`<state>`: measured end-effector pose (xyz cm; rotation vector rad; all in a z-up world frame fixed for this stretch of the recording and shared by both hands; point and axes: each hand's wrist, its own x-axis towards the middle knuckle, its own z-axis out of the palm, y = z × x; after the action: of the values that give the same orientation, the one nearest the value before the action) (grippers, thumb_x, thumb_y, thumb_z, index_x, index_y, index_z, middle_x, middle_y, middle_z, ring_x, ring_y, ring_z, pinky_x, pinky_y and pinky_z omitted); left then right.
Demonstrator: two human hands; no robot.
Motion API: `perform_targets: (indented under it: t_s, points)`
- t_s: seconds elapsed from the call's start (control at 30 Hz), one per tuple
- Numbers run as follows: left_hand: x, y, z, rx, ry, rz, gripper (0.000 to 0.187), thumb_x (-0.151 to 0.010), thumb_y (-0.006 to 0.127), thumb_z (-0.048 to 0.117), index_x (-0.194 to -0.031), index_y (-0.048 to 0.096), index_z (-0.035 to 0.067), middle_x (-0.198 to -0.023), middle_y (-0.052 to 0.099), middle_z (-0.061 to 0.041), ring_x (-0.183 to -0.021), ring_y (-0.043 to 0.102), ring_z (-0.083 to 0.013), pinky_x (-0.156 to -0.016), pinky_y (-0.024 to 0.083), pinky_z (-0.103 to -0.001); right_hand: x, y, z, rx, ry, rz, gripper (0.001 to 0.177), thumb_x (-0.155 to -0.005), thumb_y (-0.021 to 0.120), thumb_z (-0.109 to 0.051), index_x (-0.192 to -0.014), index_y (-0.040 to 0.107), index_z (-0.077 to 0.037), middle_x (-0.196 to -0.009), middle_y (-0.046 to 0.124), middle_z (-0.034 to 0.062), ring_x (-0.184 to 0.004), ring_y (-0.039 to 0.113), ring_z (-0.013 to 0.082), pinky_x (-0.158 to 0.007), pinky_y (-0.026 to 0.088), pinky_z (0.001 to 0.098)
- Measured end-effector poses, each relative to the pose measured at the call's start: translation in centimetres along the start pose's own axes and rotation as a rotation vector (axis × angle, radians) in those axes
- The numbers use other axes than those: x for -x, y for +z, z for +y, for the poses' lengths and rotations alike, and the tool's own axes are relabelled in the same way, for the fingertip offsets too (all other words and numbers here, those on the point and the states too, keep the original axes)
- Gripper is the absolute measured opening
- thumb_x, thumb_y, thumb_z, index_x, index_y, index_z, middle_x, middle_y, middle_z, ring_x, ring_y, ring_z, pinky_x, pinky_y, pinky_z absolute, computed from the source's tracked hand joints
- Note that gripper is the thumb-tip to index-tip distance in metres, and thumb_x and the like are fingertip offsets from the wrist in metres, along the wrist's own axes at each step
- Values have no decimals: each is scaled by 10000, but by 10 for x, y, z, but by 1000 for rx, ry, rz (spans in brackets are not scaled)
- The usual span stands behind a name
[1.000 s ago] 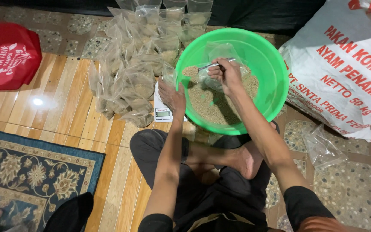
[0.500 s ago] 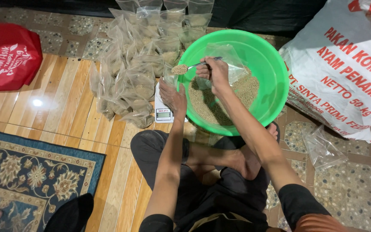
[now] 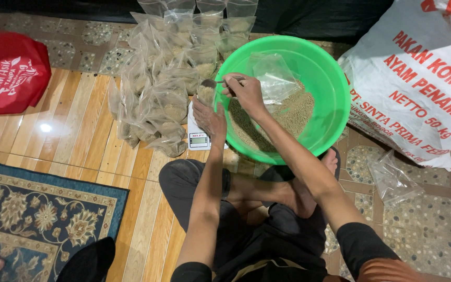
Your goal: Scooping animal feed into small plastic bags and weighing them on a digital scale
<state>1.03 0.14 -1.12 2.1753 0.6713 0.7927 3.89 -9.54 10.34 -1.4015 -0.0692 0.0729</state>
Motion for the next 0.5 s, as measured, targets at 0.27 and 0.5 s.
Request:
perform_targets:
  t_s: [0.27,0.5]
  points:
    - [0,12,-12,-27,-6,-21,829,-698,752,198,-1385,316,43,-1202,473,-181,-1094,513,-399,-969,413,-501,3,-28,-1,-106,5,91,267,-890,577,-187,-987,653,50,-821,685,222,-660,705,228,-626,630,315]
    - [0,8,-7,-33,0,-44,810,-725,742,180,-1390,305,32,-1205,463,-197,-1094,505,-408,-972,410,-513,27,-94,27,-135,114,230,296,-929,505,-244,-992,619,22,-788,677,117,-639,684,130,-609,613,241]
